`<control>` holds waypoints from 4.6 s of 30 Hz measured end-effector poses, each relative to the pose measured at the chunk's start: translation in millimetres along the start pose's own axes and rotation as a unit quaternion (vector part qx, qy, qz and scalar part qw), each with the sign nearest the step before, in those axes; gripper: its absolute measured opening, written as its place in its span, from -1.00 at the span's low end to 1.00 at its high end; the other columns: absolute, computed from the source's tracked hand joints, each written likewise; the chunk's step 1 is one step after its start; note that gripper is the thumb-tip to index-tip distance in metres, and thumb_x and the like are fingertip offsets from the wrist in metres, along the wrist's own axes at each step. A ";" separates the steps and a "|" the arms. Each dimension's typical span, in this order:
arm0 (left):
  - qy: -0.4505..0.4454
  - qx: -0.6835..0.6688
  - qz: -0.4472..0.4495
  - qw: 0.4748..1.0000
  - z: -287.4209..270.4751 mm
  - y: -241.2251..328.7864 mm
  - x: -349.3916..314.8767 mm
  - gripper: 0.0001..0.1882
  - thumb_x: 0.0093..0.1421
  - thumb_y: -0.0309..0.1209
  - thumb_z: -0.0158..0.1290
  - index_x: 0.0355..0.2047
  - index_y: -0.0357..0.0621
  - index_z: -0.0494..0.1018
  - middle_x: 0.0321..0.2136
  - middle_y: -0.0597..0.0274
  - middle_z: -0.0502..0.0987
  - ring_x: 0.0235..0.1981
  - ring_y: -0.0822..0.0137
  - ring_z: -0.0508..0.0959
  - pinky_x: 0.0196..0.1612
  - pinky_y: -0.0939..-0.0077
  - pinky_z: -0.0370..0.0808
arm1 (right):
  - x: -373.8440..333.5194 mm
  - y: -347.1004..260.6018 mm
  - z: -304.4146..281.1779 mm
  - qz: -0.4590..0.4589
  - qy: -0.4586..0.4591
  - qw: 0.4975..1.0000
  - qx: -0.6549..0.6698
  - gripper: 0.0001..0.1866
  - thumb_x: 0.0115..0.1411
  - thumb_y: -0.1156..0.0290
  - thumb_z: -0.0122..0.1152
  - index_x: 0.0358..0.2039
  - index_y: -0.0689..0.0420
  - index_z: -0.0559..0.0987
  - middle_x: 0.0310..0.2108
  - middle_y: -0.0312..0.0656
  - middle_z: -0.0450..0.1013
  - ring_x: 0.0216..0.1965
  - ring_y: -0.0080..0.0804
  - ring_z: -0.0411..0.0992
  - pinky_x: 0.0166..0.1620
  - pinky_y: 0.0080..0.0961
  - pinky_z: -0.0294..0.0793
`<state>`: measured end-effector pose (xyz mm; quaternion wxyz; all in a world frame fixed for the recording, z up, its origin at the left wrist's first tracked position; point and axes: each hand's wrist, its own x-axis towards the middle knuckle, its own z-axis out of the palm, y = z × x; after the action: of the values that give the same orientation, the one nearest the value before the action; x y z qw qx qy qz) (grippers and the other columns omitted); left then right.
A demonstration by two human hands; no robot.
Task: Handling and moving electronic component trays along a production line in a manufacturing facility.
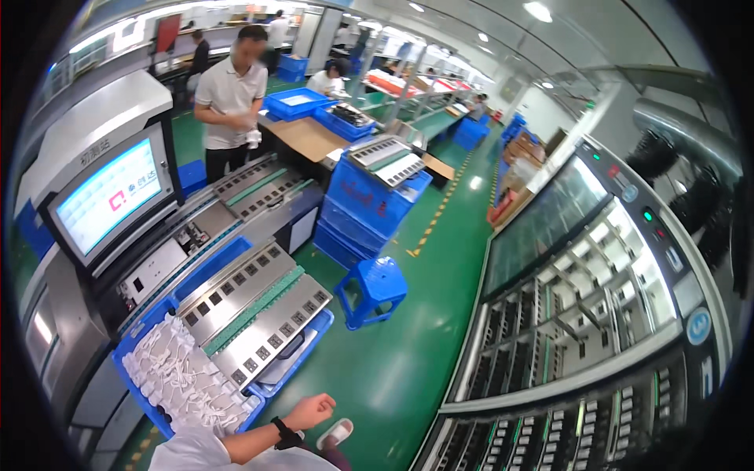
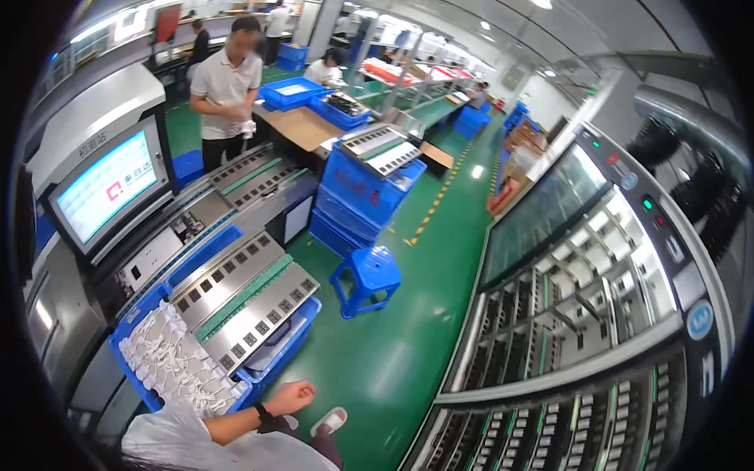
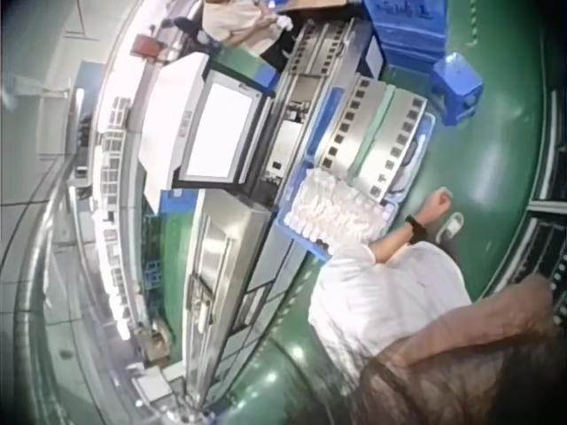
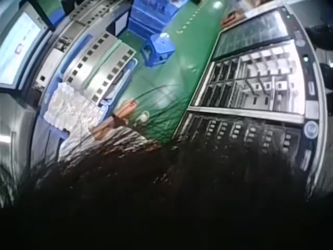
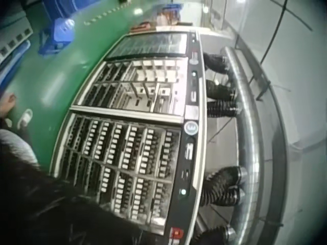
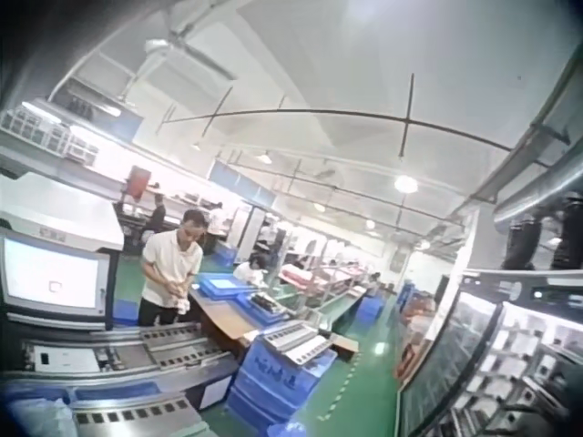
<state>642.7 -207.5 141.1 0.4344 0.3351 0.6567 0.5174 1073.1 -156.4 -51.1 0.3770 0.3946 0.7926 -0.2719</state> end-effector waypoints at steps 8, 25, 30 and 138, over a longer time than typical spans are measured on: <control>0.190 0.126 -0.079 0.970 6.5 -2.6 71.8 -0.76 0.19 -0.36 0.11 -0.20 -0.23 0.58 -0.51 0.20 0.60 -0.49 0.40 0.58 -0.34 0.47 0.52 | 182.7 122.9 -162.8 -0.095 -0.094 0.945 -0.299 -0.49 0.29 -0.06 0.10 0.08 -0.01 0.61 0.19 0.09 0.44 0.17 -0.18 0.46 0.18 -0.23 0.44; 0.427 0.096 -0.087 0.895 -18.1 62.9 284.6 -0.77 0.19 -0.39 0.09 -0.18 -0.21 0.58 -0.46 0.07 0.63 -0.42 0.24 0.64 -0.29 0.38 0.56 | 427.5 106.8 -664.9 -0.146 0.349 0.877 0.296 -0.80 0.21 0.31 0.20 -0.37 0.20 0.62 -0.47 -0.16 0.62 -0.46 -0.39 0.57 -0.31 -0.37 0.58; 0.541 0.065 -0.131 0.828 -68.6 39.2 344.7 -0.78 0.17 -0.40 0.11 -0.19 -0.19 0.57 -0.46 0.10 0.63 -0.42 0.20 0.64 -0.28 0.35 0.57 | 425.5 41.8 -608.3 -0.148 0.213 0.966 0.001 -0.79 0.23 0.30 0.20 -0.34 0.19 0.64 -0.48 -0.18 0.60 -0.43 -0.42 0.56 -0.34 -0.41 0.54; 0.679 0.307 -0.539 0.392 -507.9 -82.9 466.1 -0.89 -0.01 -0.33 0.12 -0.51 -0.08 0.49 -0.42 0.17 0.56 -0.19 0.04 0.48 0.15 0.08 0.32 | 974.2 -802.2 -972.6 -0.362 0.044 0.928 -0.076 -0.35 0.09 0.15 0.35 0.08 0.34 0.45 0.11 0.21 0.45 0.09 0.16 0.44 0.17 -0.08 0.41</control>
<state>-7.9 -10.0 0.5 -0.1001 -0.4402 0.8923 -0.0053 -359.6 528.1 -182.9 0.2469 0.0627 0.9157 -0.3108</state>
